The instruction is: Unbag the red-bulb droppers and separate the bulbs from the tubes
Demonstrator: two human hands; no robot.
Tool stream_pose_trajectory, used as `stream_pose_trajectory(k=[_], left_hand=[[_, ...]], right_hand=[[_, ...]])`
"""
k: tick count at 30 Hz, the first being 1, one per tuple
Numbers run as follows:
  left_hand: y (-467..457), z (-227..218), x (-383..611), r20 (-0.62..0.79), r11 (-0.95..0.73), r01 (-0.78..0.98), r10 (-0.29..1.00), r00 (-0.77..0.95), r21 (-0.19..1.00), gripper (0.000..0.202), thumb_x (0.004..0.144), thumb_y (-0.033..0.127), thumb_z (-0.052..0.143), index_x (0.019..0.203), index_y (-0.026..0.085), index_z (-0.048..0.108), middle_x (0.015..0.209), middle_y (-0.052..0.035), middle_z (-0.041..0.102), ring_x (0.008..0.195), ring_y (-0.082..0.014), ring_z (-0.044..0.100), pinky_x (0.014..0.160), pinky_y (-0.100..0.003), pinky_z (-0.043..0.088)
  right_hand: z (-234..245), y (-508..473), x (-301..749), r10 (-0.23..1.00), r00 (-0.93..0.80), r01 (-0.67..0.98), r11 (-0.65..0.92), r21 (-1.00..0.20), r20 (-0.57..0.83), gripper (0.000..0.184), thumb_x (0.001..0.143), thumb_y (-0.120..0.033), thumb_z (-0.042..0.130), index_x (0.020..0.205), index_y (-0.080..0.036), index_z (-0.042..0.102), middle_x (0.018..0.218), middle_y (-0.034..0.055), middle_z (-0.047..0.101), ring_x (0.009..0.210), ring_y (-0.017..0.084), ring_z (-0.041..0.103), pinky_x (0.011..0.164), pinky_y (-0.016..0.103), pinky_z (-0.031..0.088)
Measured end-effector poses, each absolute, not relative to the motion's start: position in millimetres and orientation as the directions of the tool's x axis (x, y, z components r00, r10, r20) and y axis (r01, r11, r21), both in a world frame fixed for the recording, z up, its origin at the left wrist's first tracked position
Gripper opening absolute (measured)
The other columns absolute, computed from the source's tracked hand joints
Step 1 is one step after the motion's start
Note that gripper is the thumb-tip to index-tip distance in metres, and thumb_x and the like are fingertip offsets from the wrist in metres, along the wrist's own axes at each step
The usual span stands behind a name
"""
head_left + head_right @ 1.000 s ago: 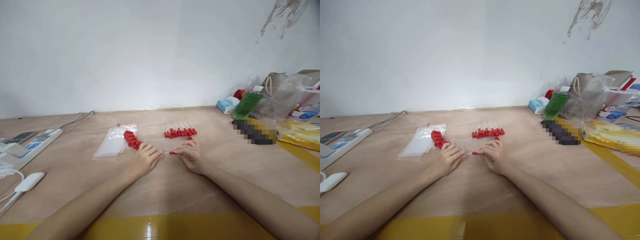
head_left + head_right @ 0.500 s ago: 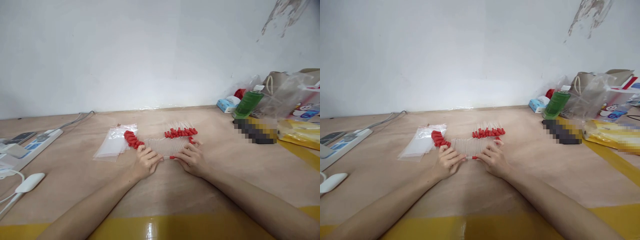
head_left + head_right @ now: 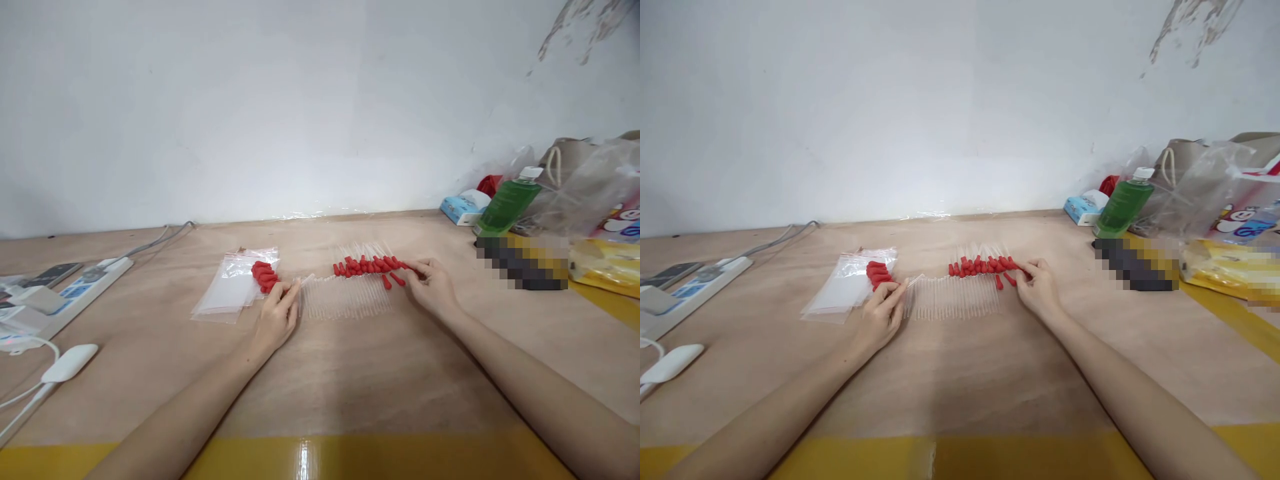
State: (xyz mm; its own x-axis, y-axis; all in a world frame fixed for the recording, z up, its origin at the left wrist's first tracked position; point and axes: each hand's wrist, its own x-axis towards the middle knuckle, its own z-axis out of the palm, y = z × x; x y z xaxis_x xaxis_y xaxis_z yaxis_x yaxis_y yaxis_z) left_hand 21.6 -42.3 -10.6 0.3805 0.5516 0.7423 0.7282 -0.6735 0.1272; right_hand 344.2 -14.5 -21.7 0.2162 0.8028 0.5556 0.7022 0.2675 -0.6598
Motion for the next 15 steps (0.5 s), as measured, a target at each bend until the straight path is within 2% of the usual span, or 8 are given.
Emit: stream_pose_trajectory(k=[2,5,10,12,15], left_hand=[[-41,-10,21,0.763,-0.660,0.743,0.536,0.362,0.112,0.032,0.084,0.009,0.039,0.113,0.016,0.053,0.086,-0.0053,0.051,0.076,-0.0117,0.053,0.067,-0.022,0.047],[-40,-10,18,0.773,-0.653,0.756,0.501,0.388,0.045,0.028,0.084,0.010,0.041,0.107,0.018,0.055,0.082,-0.0042,0.055,0.075,-0.0119,0.056,0.067,-0.022,0.048],[-39,-13,16,0.735,-0.637,0.768,0.491,0.468,-0.064,0.022,0.084,0.010,0.043,0.099,0.018,0.058,0.081,-0.0035,0.060,0.075,-0.0127,0.059,0.069,-0.022,0.048],[-39,-14,16,0.720,-0.643,0.764,0.505,0.475,-0.053,0.021,0.083,0.011,0.043,0.094,0.018,0.059,0.080,-0.0036,0.060,0.074,-0.0126,0.059,0.068,-0.022,0.049],[-41,-15,18,0.702,-0.665,0.746,0.545,0.458,0.028,0.017,0.083,0.013,0.044,0.088,0.017,0.060,0.086,-0.0054,0.058,0.076,-0.0126,0.058,0.067,-0.022,0.049]], right_hand=[[-24,-11,352,0.854,0.286,0.643,0.166,-0.748,0.435,0.028,0.070,-0.030,0.053,0.089,-0.013,0.064,0.072,0.0042,0.056,0.058,0.012,0.051,0.054,0.026,0.042],[-25,-11,358,0.897,0.303,0.563,0.105,-0.820,0.323,0.026,0.064,-0.034,0.059,0.080,-0.014,0.060,0.065,0.0022,0.057,0.053,0.010,0.048,0.050,0.023,0.040],[-26,-11,356,0.938,0.236,0.642,0.047,-0.766,0.256,0.024,0.065,-0.039,0.058,0.073,-0.017,0.063,0.056,0.0005,0.058,0.048,0.010,0.046,0.045,0.021,0.034],[-26,-11,353,0.941,0.227,0.667,0.038,-0.744,0.251,0.024,0.066,-0.039,0.057,0.074,-0.017,0.064,0.058,0.0004,0.059,0.049,0.010,0.048,0.047,0.021,0.035],[-26,-10,352,0.939,0.238,0.688,0.018,-0.726,0.249,0.024,0.067,-0.040,0.056,0.075,-0.018,0.065,0.060,0.0006,0.062,0.051,0.011,0.051,0.049,0.022,0.036]])
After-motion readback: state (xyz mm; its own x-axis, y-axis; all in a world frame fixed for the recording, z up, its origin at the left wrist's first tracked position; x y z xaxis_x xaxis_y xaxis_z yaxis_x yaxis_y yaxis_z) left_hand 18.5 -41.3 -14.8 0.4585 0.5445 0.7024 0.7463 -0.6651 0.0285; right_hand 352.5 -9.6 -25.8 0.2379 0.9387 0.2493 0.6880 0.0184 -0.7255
